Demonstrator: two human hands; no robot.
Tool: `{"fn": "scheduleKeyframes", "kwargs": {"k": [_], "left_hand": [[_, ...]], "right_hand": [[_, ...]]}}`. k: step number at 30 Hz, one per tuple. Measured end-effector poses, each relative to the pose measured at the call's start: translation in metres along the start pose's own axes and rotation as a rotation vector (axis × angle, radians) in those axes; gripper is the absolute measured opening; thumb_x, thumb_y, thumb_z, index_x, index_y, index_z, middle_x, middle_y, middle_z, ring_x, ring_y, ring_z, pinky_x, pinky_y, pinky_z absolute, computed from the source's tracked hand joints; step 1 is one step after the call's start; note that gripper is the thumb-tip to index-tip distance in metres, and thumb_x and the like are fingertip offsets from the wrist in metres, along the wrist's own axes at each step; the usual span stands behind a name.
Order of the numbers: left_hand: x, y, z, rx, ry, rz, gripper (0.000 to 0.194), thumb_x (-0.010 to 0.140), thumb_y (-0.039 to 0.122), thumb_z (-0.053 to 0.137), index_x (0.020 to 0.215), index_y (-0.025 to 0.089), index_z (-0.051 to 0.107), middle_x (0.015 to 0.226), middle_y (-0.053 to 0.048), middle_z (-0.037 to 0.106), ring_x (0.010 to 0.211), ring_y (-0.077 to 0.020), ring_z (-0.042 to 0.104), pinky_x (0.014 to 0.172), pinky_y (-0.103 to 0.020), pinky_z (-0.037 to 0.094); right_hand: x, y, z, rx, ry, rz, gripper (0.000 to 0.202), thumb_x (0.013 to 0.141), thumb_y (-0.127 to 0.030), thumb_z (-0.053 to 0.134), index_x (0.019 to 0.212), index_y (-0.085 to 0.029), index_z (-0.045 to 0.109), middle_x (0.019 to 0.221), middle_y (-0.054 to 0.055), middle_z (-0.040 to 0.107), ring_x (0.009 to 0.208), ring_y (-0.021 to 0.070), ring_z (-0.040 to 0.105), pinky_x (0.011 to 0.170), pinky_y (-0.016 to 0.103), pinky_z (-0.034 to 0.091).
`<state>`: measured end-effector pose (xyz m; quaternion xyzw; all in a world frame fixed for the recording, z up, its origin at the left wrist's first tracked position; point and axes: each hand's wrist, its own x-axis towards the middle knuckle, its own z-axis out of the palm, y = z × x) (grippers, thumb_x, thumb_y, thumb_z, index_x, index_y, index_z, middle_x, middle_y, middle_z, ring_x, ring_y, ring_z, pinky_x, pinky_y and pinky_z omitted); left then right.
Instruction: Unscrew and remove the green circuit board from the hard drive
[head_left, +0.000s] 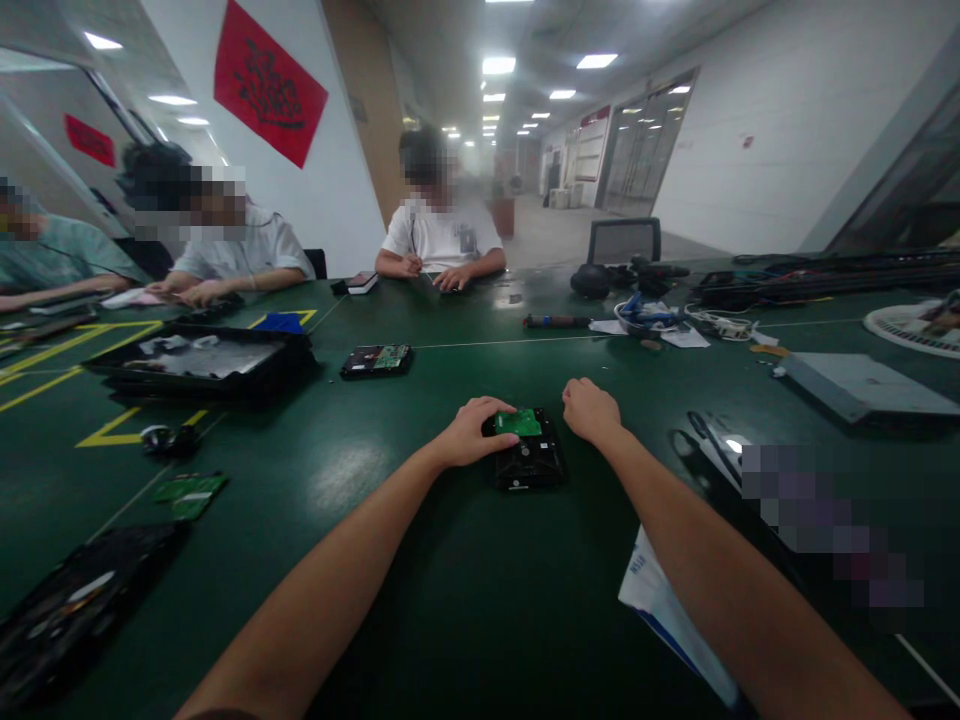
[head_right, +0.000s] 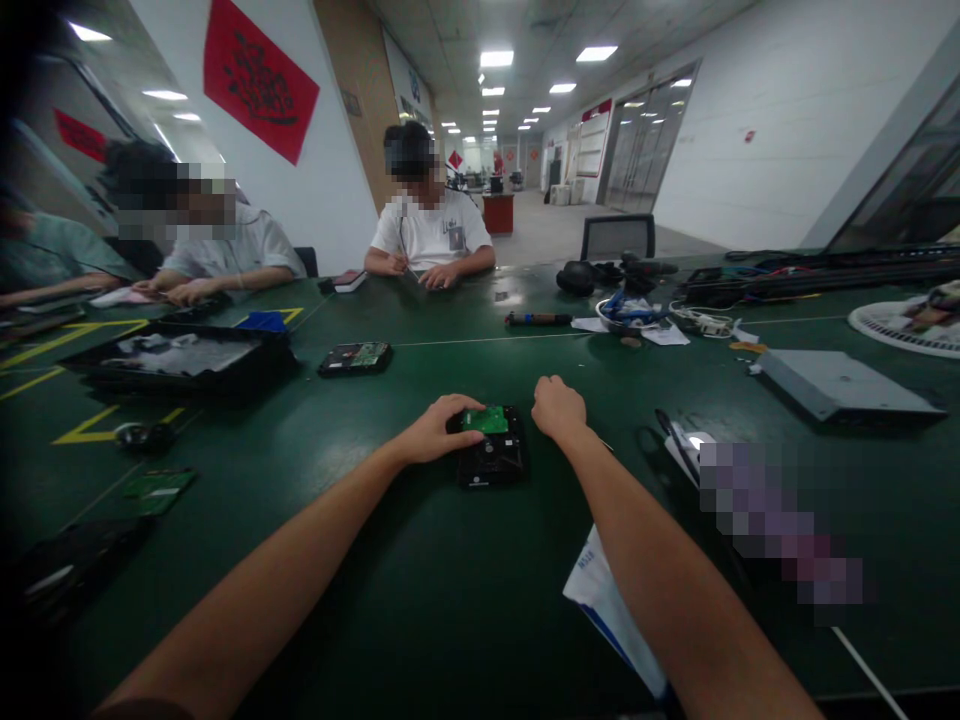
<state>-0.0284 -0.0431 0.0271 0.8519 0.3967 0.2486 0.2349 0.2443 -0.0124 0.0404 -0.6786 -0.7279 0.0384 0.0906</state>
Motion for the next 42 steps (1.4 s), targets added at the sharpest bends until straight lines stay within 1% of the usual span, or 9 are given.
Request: {"fn": "scheduleKeyframes", "kwargs": {"k": [6,11,18,25,28,31,35,38,42], "left_hand": [[0.001,-0.006,-0.004,-0.074,-0.027,0.032,0.054,0.086,0.055,0.072,0.134,0.030,0.063,0.141,-0.007,0.061,0.136,-0.0296,0.049,0.117,-0.051,0.035],[0.001,-0.011,-0.007,-0.126,-0.059,0.053,0.051,0.086,0.055,0.072,0.130,0.030,0.067,0.142,-0.007,0.060,0.136,-0.0274,0.051,0.119,-0.049,0.035],[0.000,-0.011,-0.005,-0.109,-0.043,0.022,0.047,0.086,0.053,0.073,0.127,0.031,0.070,0.142,-0.007,0.060,0.134,-0.0281,0.054,0.118,-0.051,0.038],[0.001,-0.010,-0.005,-0.118,-0.034,0.066,0.047,0.087,0.051,0.073,0.128,0.030,0.069,0.140,-0.007,0.062,0.135,-0.0272,0.052,0.119,-0.049,0.036],[0.001,-0.009,-0.007,-0.112,-0.043,0.085,0.044,0.088,0.049,0.073,0.128,0.031,0.069,0.140,-0.007,0.062,0.135,-0.0271,0.052,0.118,-0.049,0.037],[0.001,-0.008,-0.009,-0.111,-0.057,0.064,0.042,0.088,0.048,0.073,0.126,0.031,0.070,0.143,-0.007,0.060,0.137,-0.0280,0.051,0.118,-0.051,0.036],[0.000,-0.007,-0.010,-0.113,-0.066,0.053,0.040,0.088,0.048,0.073,0.125,0.031,0.072,0.145,-0.008,0.058,0.138,-0.0295,0.049,0.118,-0.052,0.035],[0.000,-0.006,-0.011,-0.112,-0.072,0.058,0.039,0.089,0.048,0.072,0.124,0.031,0.073,0.146,-0.008,0.057,0.138,-0.0297,0.049,0.118,-0.052,0.035],[0.000,-0.006,-0.012,-0.114,-0.079,0.046,0.036,0.088,0.047,0.073,0.121,0.032,0.074,0.146,-0.008,0.057,0.138,-0.0306,0.049,0.118,-0.053,0.036]], "right_hand": [[-0.003,-0.005,-0.001,-0.010,-0.004,-0.021,0.024,0.101,-0.027,0.043,0.109,-0.017,0.064,0.119,0.015,0.062,0.095,0.0270,0.067,0.078,0.037,0.051],[-0.005,-0.005,-0.004,-0.009,-0.012,-0.020,0.024,0.102,-0.028,0.043,0.110,-0.018,0.063,0.120,0.015,0.062,0.095,0.0254,0.067,0.078,0.036,0.051],[-0.010,-0.008,-0.006,-0.025,-0.002,-0.021,0.022,0.100,-0.024,0.046,0.115,-0.017,0.062,0.125,0.017,0.062,0.103,0.0264,0.067,0.083,0.035,0.051],[-0.012,-0.009,-0.004,-0.011,0.017,-0.037,0.022,0.099,-0.022,0.048,0.114,-0.016,0.062,0.124,0.018,0.061,0.103,0.0284,0.068,0.084,0.037,0.051],[-0.009,-0.009,-0.007,0.025,0.024,-0.052,0.021,0.099,-0.022,0.048,0.110,-0.016,0.065,0.121,0.017,0.064,0.100,0.0266,0.068,0.084,0.036,0.050],[-0.005,-0.011,-0.013,0.076,0.025,-0.076,0.019,0.098,-0.023,0.051,0.102,-0.016,0.068,0.111,0.015,0.069,0.099,0.0246,0.068,0.085,0.033,0.049],[0.000,-0.020,-0.021,0.160,0.002,-0.170,0.014,0.096,-0.027,0.060,0.096,-0.020,0.072,0.105,0.007,0.075,0.100,0.0199,0.068,0.088,0.028,0.048],[0.000,-0.027,-0.024,0.253,-0.020,-0.247,0.014,0.095,-0.031,0.062,0.097,-0.023,0.073,0.106,0.003,0.076,0.098,0.0163,0.068,0.083,0.024,0.048],[-0.003,-0.030,-0.022,0.390,-0.040,-0.290,0.014,0.093,-0.031,0.064,0.094,-0.022,0.074,0.103,0.003,0.077,0.090,0.0162,0.068,0.077,0.025,0.048]]}}
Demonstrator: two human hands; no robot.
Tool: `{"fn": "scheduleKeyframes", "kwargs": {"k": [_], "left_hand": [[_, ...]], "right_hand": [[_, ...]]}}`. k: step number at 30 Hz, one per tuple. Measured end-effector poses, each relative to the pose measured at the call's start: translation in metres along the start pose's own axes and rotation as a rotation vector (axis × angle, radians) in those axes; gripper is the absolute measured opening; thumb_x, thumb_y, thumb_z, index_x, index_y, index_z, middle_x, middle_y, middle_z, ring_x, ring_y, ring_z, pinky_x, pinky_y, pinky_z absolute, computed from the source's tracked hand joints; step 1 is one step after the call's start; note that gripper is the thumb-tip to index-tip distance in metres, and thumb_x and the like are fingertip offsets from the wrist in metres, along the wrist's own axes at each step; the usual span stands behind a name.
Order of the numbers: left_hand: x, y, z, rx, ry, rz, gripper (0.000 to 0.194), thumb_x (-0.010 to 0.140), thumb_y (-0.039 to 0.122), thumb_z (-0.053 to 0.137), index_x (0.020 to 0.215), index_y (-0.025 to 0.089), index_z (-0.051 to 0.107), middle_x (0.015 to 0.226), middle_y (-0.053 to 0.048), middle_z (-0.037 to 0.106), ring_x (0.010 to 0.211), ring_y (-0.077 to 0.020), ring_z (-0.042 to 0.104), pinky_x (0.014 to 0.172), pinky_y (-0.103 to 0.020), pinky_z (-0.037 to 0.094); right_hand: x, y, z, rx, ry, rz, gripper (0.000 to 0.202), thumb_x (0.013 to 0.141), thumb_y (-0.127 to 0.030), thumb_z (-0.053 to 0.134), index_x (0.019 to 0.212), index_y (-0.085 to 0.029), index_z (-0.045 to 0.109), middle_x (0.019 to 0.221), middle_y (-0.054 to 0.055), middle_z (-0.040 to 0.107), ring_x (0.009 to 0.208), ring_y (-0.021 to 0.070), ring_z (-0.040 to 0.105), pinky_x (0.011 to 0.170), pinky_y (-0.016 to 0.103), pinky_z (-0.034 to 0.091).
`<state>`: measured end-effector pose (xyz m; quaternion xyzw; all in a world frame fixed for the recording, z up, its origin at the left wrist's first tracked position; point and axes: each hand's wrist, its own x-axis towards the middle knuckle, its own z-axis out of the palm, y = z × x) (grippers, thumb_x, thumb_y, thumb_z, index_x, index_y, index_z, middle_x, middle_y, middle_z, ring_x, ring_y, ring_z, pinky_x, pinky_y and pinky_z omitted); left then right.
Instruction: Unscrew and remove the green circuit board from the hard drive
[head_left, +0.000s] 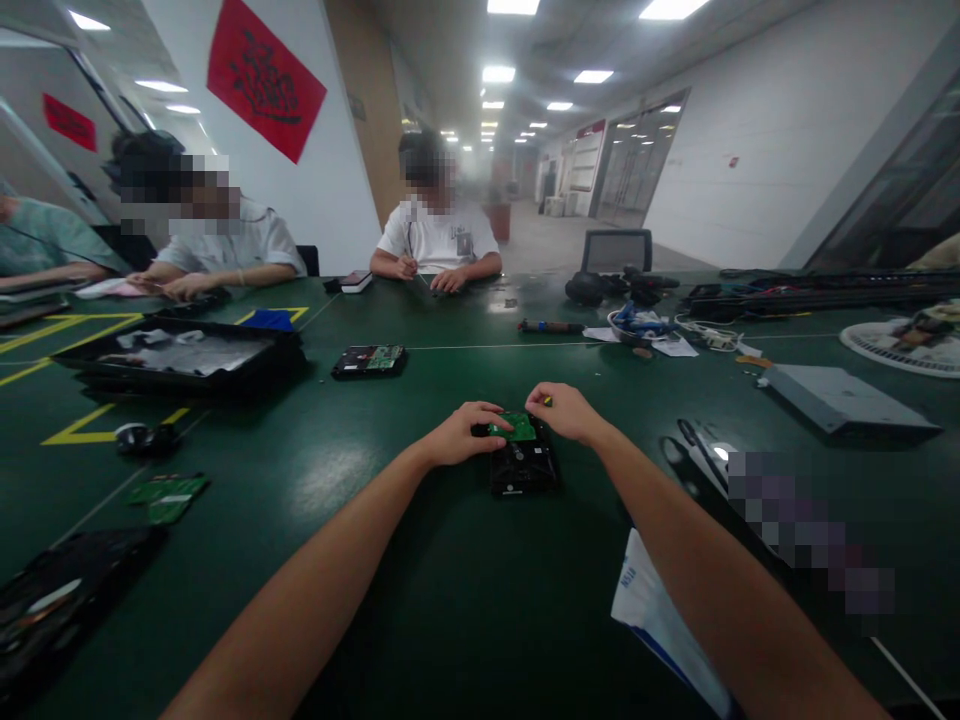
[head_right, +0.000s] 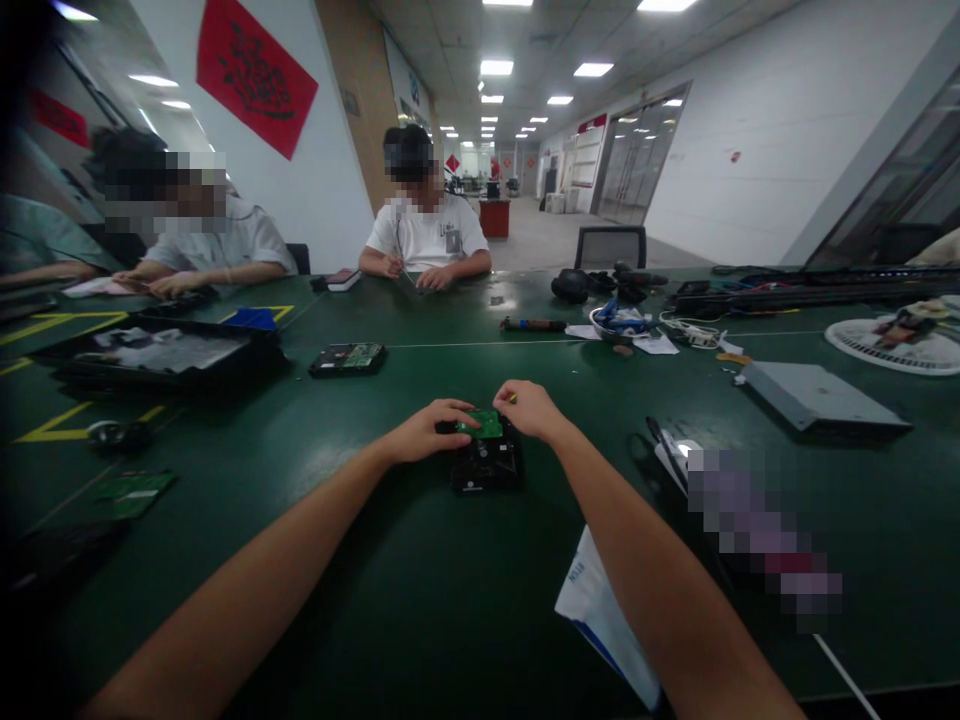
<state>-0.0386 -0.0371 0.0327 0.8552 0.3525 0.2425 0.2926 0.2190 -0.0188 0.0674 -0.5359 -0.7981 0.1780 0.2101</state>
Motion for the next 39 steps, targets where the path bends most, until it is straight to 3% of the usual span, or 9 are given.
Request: {"fn": "scheduleKeyframes", "kwargs": {"k": [25,39], "left_hand": [[0.002,-0.002,0.000,-0.036,0.013,0.070,0.031,0.089,0.042,0.073,0.118,0.030,0.076,0.145,-0.008,0.059,0.133,-0.0278,0.056,0.116,-0.050,0.039],[0.001,-0.003,0.001,-0.027,0.024,0.057,0.032,0.090,0.043,0.073,0.119,0.029,0.076,0.145,-0.008,0.060,0.135,-0.0278,0.054,0.117,-0.050,0.038]], "right_hand": [[0.002,-0.002,0.016,-0.065,-0.016,0.039,0.011,0.090,-0.030,0.069,0.090,-0.022,0.076,0.101,0.004,0.078,0.093,0.0184,0.069,0.083,0.027,0.049],[0.004,0.003,0.018,-0.029,-0.019,-0.025,0.009,0.089,-0.030,0.069,0.089,-0.024,0.076,0.099,0.002,0.077,0.091,0.0169,0.069,0.079,0.027,0.048]]}}
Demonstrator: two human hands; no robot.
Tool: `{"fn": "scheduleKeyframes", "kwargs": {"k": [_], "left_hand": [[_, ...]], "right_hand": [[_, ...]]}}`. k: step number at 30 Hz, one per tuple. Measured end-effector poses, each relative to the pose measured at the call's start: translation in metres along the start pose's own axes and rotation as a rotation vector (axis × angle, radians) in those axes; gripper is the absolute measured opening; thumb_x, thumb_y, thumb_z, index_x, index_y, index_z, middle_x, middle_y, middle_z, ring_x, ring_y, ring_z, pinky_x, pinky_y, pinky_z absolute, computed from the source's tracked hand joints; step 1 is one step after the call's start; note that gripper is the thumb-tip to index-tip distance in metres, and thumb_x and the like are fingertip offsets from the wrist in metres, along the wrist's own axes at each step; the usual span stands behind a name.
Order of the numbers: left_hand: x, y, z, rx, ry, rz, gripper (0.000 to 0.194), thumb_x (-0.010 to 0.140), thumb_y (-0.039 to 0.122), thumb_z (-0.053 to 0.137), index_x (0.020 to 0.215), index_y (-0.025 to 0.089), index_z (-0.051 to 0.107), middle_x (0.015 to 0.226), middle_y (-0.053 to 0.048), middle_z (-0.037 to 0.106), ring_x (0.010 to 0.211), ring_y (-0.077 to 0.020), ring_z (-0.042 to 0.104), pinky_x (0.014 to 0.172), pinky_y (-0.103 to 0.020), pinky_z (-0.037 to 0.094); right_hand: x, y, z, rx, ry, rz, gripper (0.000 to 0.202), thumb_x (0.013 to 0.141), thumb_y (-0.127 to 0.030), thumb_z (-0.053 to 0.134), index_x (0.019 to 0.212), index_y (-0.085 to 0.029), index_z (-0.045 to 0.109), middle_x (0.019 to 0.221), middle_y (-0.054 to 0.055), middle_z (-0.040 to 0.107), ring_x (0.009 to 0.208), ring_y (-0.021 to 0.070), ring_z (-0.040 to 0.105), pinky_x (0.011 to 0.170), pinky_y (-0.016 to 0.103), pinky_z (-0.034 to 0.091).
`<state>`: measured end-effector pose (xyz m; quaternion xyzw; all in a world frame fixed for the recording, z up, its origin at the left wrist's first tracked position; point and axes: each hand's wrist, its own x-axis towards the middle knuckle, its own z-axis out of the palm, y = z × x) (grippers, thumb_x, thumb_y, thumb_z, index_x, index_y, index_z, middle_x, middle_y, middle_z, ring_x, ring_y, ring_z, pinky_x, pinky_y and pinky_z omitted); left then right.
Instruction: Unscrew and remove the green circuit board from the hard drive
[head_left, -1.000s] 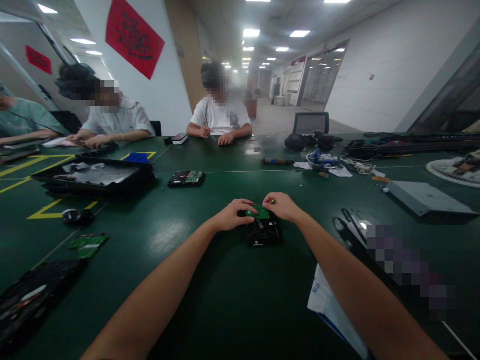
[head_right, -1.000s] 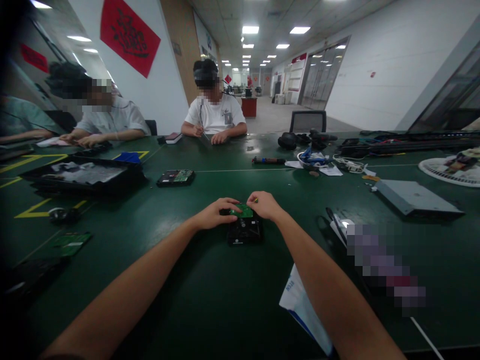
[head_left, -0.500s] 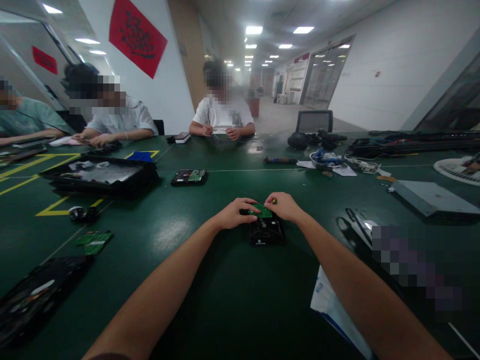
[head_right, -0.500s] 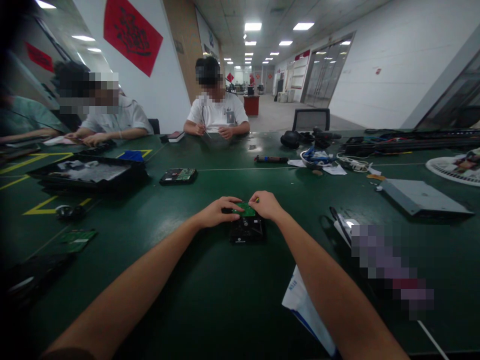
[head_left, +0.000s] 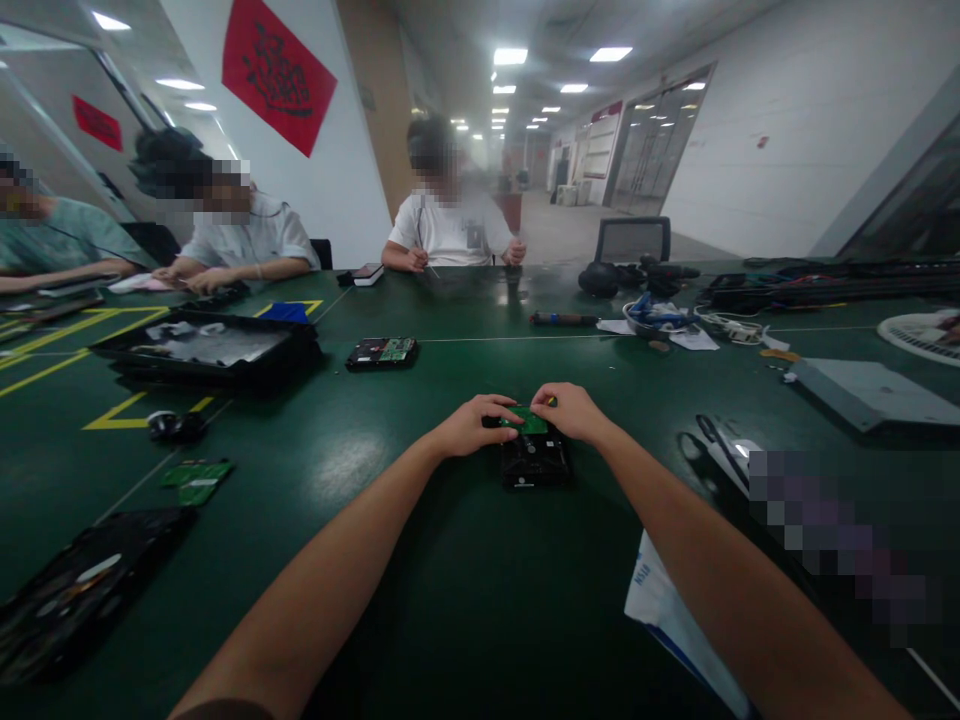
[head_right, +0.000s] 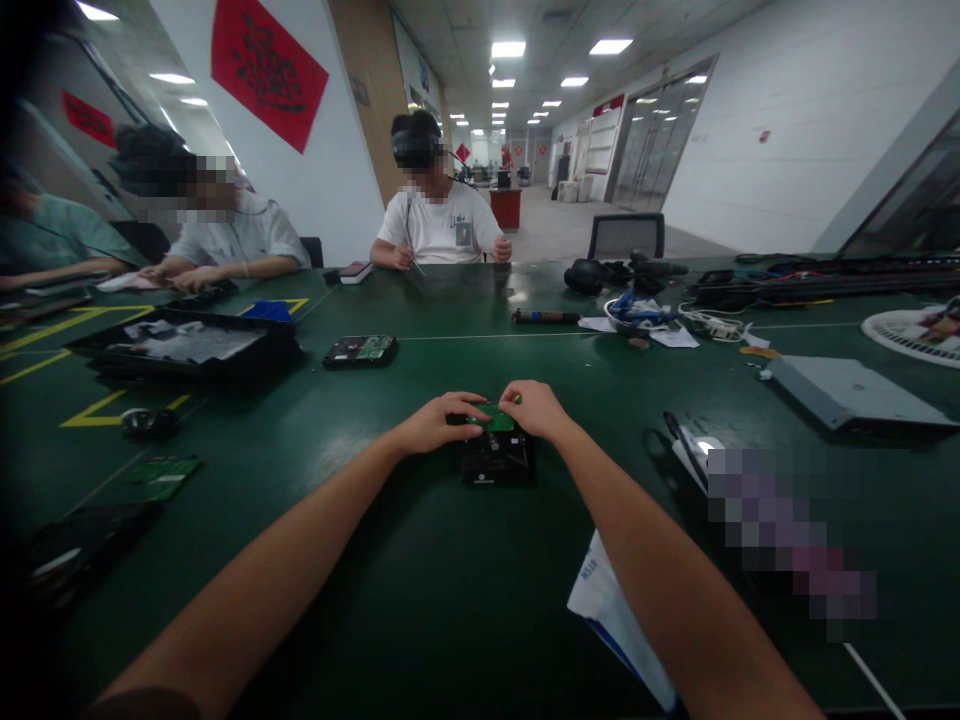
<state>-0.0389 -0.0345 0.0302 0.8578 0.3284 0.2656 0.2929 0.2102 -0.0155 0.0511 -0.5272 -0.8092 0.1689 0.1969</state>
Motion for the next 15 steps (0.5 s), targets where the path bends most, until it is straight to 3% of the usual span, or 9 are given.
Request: {"fn": "scheduleKeyframes", "kwargs": {"k": [15], "left_hand": [[-0.0014,-0.0031,0.0008,-0.031,0.003,-0.016,0.034,0.088,0.044,0.075,0.118,0.029,0.076,0.147,-0.008,0.059,0.136,-0.0275,0.054,0.118,-0.048,0.038]], "right_hand": [[0.0002,0.0012,0.0003,0.027,0.028,-0.010,0.010,0.088,-0.029,0.068,0.089,-0.023,0.076,0.097,0.002,0.078,0.089,0.0179,0.069,0.078,0.028,0.047]]}}
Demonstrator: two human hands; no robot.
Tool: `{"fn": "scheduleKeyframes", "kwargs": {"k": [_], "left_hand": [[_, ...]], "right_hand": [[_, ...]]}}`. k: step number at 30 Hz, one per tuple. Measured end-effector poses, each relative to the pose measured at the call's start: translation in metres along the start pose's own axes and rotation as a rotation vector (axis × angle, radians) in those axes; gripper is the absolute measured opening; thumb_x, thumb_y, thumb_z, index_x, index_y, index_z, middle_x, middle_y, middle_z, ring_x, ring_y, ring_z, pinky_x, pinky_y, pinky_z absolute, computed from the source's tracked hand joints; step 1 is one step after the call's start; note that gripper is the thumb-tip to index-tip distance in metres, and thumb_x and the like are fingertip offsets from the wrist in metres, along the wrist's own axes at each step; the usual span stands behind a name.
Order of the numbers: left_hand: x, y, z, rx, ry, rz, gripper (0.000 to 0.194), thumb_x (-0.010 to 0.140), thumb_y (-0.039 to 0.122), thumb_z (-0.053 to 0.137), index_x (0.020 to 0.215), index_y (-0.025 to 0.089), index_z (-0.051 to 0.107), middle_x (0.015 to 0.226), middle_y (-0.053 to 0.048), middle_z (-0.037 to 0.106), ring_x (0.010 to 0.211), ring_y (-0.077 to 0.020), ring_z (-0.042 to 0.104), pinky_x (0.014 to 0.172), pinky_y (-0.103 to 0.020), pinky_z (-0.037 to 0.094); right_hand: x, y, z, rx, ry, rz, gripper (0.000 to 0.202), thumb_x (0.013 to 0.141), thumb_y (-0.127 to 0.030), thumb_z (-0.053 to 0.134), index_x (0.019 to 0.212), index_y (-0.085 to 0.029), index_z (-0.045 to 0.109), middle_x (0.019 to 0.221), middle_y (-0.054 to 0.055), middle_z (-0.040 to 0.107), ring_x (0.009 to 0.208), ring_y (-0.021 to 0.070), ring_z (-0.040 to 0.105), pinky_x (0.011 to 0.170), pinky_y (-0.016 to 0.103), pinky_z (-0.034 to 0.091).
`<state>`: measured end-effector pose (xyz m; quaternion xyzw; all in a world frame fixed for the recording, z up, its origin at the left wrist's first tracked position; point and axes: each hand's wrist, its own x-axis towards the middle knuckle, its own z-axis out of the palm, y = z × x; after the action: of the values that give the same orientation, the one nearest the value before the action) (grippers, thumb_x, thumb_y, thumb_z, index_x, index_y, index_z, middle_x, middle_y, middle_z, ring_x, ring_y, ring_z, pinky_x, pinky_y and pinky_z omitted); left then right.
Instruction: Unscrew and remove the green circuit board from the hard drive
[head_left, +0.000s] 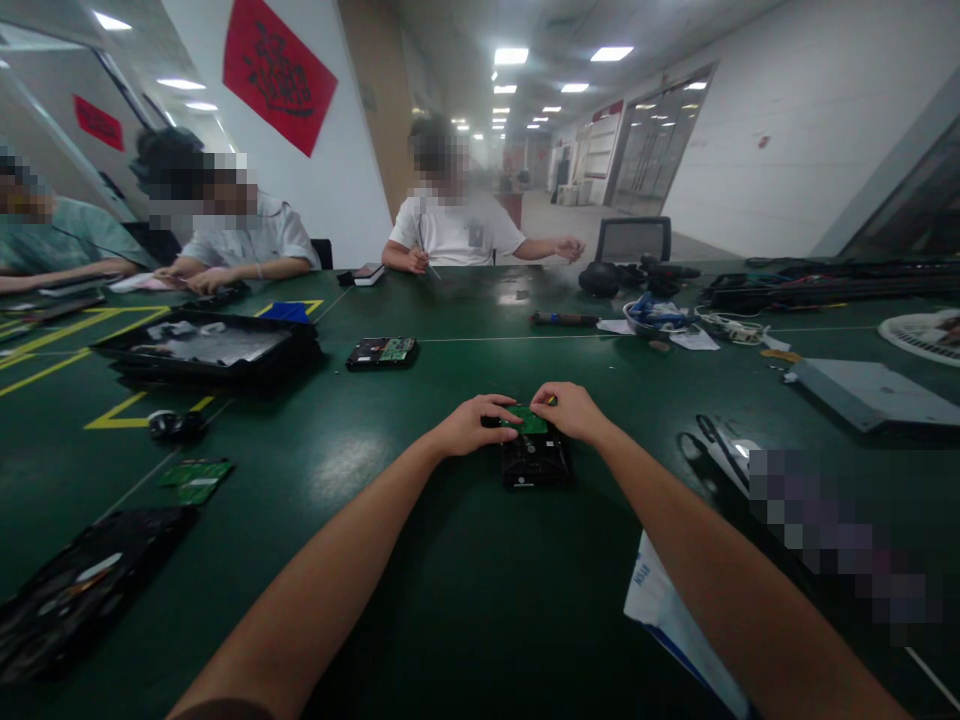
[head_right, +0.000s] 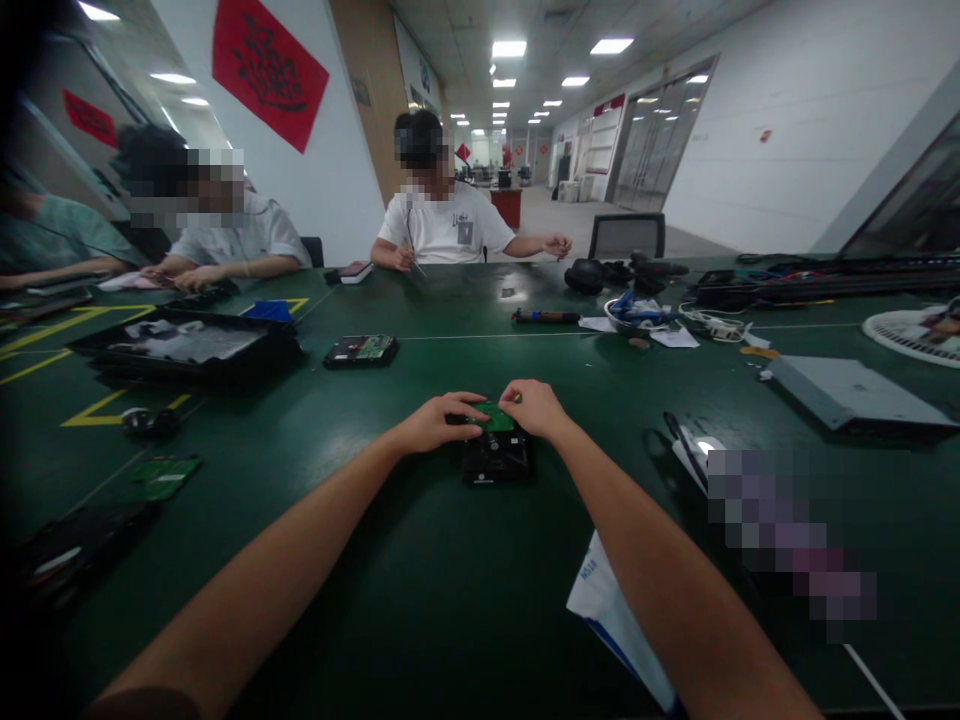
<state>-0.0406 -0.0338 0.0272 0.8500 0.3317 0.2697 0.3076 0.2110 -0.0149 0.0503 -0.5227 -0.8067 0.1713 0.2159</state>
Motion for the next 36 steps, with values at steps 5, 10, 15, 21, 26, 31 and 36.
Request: {"fn": "scheduleKeyframes", "kwargs": {"k": [5,10,15,21,26,31,36], "left_hand": [[-0.0003,0.0015,0.0004,-0.019,0.005,-0.004,0.033,0.088,0.042,0.076,0.117,0.028,0.077,0.146,-0.008,0.059,0.135,-0.0268,0.055,0.118,-0.048,0.038],[-0.0005,0.0024,0.0004,-0.019,0.009,-0.005,0.033,0.088,0.042,0.075,0.117,0.028,0.077,0.146,-0.008,0.059,0.135,-0.0272,0.054,0.117,-0.048,0.038],[0.0002,0.0013,0.0009,0.000,0.011,-0.006,0.033,0.088,0.044,0.075,0.116,0.028,0.077,0.144,-0.009,0.060,0.135,-0.0278,0.054,0.117,-0.049,0.038],[0.0009,0.0039,0.0018,-0.008,0.044,0.027,0.049,0.087,0.041,0.076,0.132,0.026,0.067,0.135,-0.008,0.067,0.128,-0.0262,0.059,0.114,-0.047,0.041],[0.0029,0.0011,0.0038,-0.031,0.057,-0.095,0.053,0.091,0.044,0.068,0.140,0.024,0.060,0.139,-0.009,0.063,0.129,-0.0268,0.057,0.114,-0.046,0.042],[0.0070,-0.0013,0.0065,-0.134,0.089,-0.171,0.043,0.098,0.038,0.056,0.138,0.023,0.061,0.138,-0.008,0.065,0.126,-0.0243,0.060,0.112,-0.043,0.045],[0.0078,0.0053,0.0088,-0.005,0.086,-0.165,0.050,0.090,0.039,0.067,0.138,0.024,0.062,0.138,-0.008,0.064,0.128,-0.0281,0.058,0.113,-0.048,0.043]], "right_hand": [[0.0003,0.0017,-0.0038,-0.007,0.021,0.030,0.012,0.089,-0.031,0.068,0.091,-0.024,0.077,0.099,0.002,0.078,0.091,0.0184,0.069,0.080,0.028,0.048],[-0.0015,0.0024,-0.0071,0.014,-0.011,0.075,0.015,0.091,-0.033,0.066,0.095,-0.025,0.079,0.101,0.003,0.078,0.092,0.0188,0.070,0.081,0.028,0.050],[-0.0020,0.0032,-0.0062,0.029,-0.072,0.048,0.015,0.090,-0.032,0.068,0.097,-0.025,0.079,0.104,0.003,0.078,0.093,0.0186,0.070,0.082,0.028,0.051],[0.0001,0.0062,-0.0035,0.030,-0.065,0.052,0.013,0.088,-0.031,0.070,0.094,-0.025,0.079,0.102,0.002,0.079,0.092,0.0186,0.070,0.082,0.028,0.051],[-0.0011,0.0069,-0.0026,0.047,-0.063,0.052,0.013,0.088,-0.031,0.070,0.094,-0.025,0.079,0.103,0.002,0.078,0.092,0.0185,0.070,0.081,0.028,0.051],[-0.0016,0.0066,-0.0029,0.049,-0.059,0.043,0.012,0.088,-0.030,0.070,0.093,-0.024,0.078,0.103,0.002,0.078,0.093,0.0180,0.069,0.081,0.027,0.050],[-0.0024,0.0039,-0.0045,0.054,-0.060,0.058,0.012,0.088,-0.030,0.070,0.093,-0.024,0.078,0.101,0.002,0.078,0.091,0.0178,0.069,0.080,0.028,0.050]]}}
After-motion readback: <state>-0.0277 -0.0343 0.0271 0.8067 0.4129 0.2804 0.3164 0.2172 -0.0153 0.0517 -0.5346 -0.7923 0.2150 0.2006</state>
